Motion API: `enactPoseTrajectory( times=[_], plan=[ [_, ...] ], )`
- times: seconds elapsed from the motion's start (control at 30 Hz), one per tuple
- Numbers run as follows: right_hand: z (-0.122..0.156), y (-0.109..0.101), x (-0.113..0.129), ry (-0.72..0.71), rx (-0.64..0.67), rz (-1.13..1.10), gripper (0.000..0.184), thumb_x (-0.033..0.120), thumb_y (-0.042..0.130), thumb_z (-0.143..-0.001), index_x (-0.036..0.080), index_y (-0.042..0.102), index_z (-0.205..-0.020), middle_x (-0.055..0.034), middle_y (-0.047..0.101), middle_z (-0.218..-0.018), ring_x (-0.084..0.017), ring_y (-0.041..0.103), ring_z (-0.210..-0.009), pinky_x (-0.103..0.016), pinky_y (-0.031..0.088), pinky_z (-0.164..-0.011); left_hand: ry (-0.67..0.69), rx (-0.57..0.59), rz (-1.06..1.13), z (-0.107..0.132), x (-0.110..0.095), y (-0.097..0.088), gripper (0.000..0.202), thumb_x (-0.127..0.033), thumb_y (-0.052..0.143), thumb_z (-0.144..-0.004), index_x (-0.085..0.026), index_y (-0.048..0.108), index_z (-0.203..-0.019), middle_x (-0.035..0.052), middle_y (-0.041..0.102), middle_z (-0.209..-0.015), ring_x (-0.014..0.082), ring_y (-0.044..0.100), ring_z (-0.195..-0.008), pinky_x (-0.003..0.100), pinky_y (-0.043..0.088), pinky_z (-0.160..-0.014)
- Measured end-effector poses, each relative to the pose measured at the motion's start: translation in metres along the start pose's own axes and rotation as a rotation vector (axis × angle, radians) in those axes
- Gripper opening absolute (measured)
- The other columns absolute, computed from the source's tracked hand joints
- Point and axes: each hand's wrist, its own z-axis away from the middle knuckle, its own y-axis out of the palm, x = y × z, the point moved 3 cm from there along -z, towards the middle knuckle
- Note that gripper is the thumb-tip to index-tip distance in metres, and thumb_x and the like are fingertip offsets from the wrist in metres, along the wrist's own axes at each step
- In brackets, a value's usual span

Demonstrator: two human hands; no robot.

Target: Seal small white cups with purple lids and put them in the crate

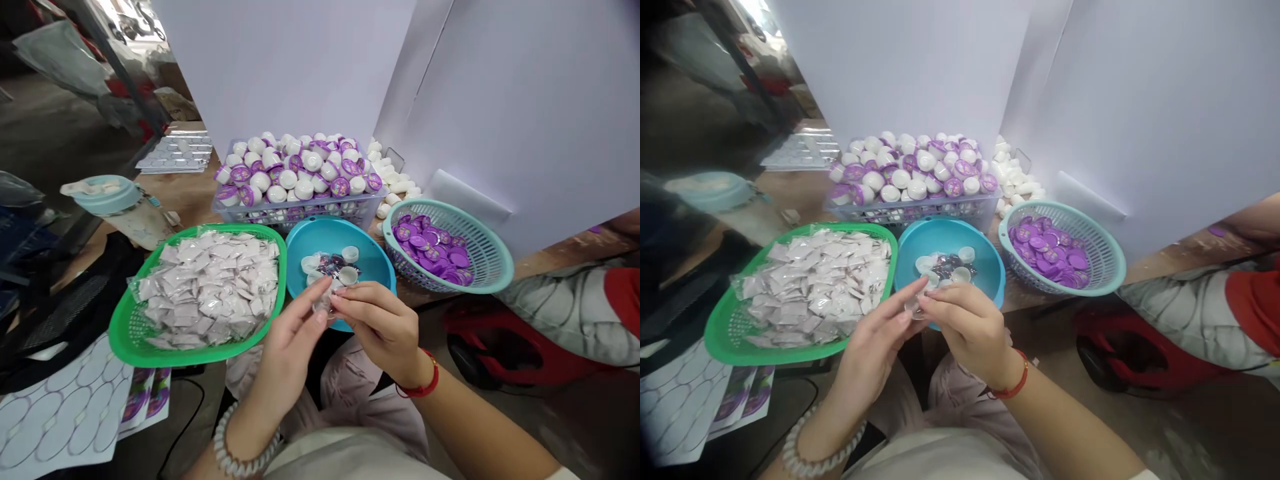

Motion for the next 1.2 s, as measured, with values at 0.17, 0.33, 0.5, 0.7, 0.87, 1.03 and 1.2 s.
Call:
enactPoseTrajectory(
  times=[0.17,0.33,0.5,0.7,0.87,1.03,1.2],
  plan=[
    [0.011,-0.027,-0.001,0.158,0.048,0.006,0.034,0.012,0.076,-0.094,0.031,0.074,-0.123,-0.0054,0.081,-0.100,-0.024,0.076,-0.096,-0.038,0.067,-0.083,0.016,0.074,0.033,0.009,0.013,0.018,0.044,-0.038,0.081,-0.092,-0.036,0.077,-0.136,0.0051,0.069,-0.153,0.0269,0.067,-0.138,0.033,0.060,-0.108],
    [0.016,-0.051,-0.008,0.223,0.173,-0.082,0.022,0.017,0.069,-0.099,0.026,0.070,-0.119,-0.0083,0.079,-0.102,-0.023,0.073,-0.099,-0.037,0.065,-0.085,0.064,0.052,0.029,0.007,0.032,0.032,0.023,-0.038,0.088,-0.085,-0.030,0.087,-0.106,0.0093,0.076,-0.135,0.0265,0.076,-0.119,0.028,0.066,-0.091],
    [0.022,-0.067,-0.012,0.247,0.267,-0.252,0.010,0.018,0.068,-0.101,0.023,0.073,-0.108,-0.0082,0.080,-0.102,-0.020,0.076,-0.096,-0.034,0.064,-0.085,0.321,0.128,-0.124,0.007,0.038,0.039,0.019,-0.033,0.089,-0.085,-0.030,0.085,-0.103,0.0074,0.077,-0.119,0.0209,0.078,-0.103,0.025,0.066,-0.083],
    [0.008,-0.135,-0.071,0.490,0.060,0.094,0.023,0.024,0.073,-0.097,0.026,0.075,-0.120,-0.0075,0.078,-0.114,-0.022,0.076,-0.100,-0.035,0.063,-0.089,0.511,0.157,-0.227,0.009,0.027,0.042,0.022,-0.037,0.090,-0.084,-0.027,0.076,-0.097,0.0000,0.078,-0.094,0.0141,0.077,-0.088,0.016,0.062,-0.078],
    [-0.006,-0.174,-0.176,0.835,0.721,0.800,0.027,0.007,0.074,-0.079,0.019,0.085,-0.101,-0.0090,0.084,-0.101,-0.027,0.078,-0.096,-0.034,0.058,-0.090,0.567,0.207,-0.206,0.012,0.028,0.040,0.023,-0.035,0.088,-0.087,-0.025,0.071,-0.098,-0.0001,0.074,-0.090,0.0132,0.074,-0.085,0.017,0.061,-0.080],
    [-0.007,-0.165,-0.164,0.790,0.591,0.880,0.013,0.015,0.074,-0.087,0.018,0.086,-0.089,-0.0115,0.084,-0.093,-0.031,0.079,-0.094,-0.040,0.057,-0.089,0.600,0.233,-0.118,0.016,0.033,0.033,0.028,-0.032,0.085,-0.089,-0.025,0.070,-0.111,0.0024,0.075,-0.097,0.0159,0.075,-0.093,0.023,0.063,-0.086],
    [-0.001,-0.109,-0.043,0.550,-0.024,0.219,0.009,0.021,0.082,-0.091,0.025,0.084,-0.099,-0.0050,0.085,-0.100,-0.023,0.080,-0.090,-0.034,0.064,-0.081,0.687,0.275,-0.166,0.012,0.024,0.033,0.026,-0.031,0.084,-0.090,-0.023,0.069,-0.110,0.0027,0.076,-0.095,0.0156,0.076,-0.091,0.022,0.063,-0.084]
  ],
)
